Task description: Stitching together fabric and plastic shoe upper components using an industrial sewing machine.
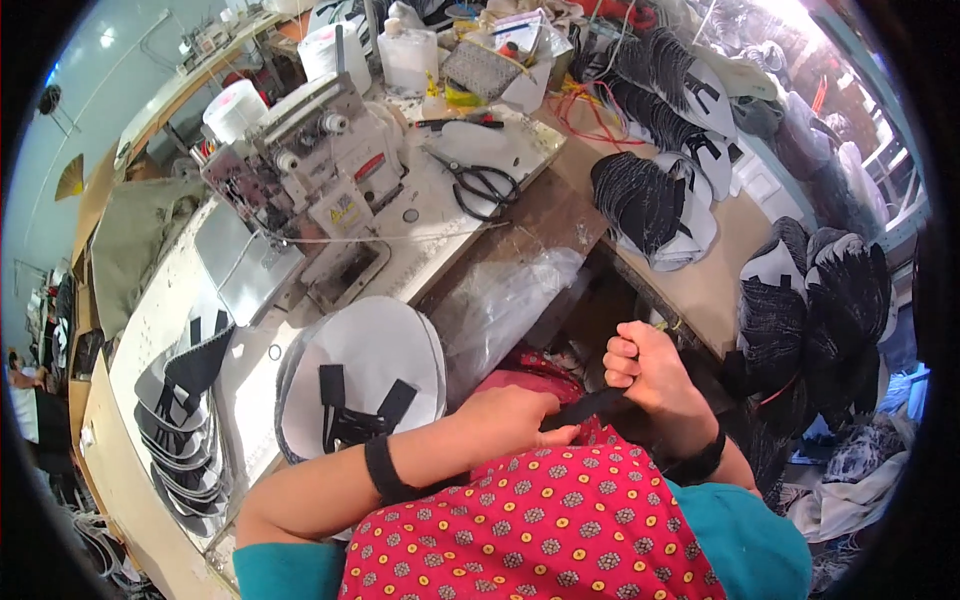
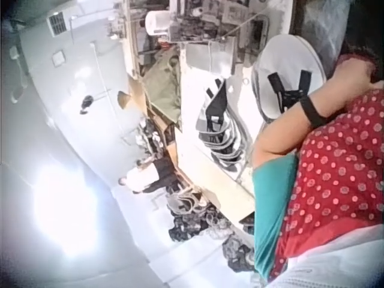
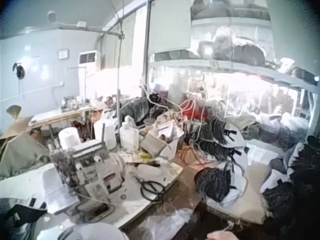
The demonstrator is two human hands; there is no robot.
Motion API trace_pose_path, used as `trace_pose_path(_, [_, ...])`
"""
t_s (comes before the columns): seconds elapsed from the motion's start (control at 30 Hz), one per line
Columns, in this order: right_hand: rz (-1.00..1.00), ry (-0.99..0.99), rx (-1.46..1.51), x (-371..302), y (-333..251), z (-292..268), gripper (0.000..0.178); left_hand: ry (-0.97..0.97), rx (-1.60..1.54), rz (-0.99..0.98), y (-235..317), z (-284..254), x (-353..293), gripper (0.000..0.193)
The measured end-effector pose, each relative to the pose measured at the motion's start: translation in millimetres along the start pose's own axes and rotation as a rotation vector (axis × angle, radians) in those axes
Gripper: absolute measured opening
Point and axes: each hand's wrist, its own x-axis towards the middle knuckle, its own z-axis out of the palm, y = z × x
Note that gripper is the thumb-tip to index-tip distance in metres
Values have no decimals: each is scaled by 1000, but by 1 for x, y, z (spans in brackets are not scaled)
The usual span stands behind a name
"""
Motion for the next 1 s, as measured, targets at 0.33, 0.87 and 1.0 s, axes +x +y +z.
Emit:
trace_pose_path(0.33, [222,-88,-578,1,4,-4,19,25,-262,66,-25,-17,-41,43])
trace_pose_path(0.87, [-75,-972,-1516,17,33,62,39,865,-727,-406,-23,122,-207,36])
trace_pose_path(1.0, [-227,-1112,-1814,20,35,75,36,811,-1058,-557,-18,164,-225,46])
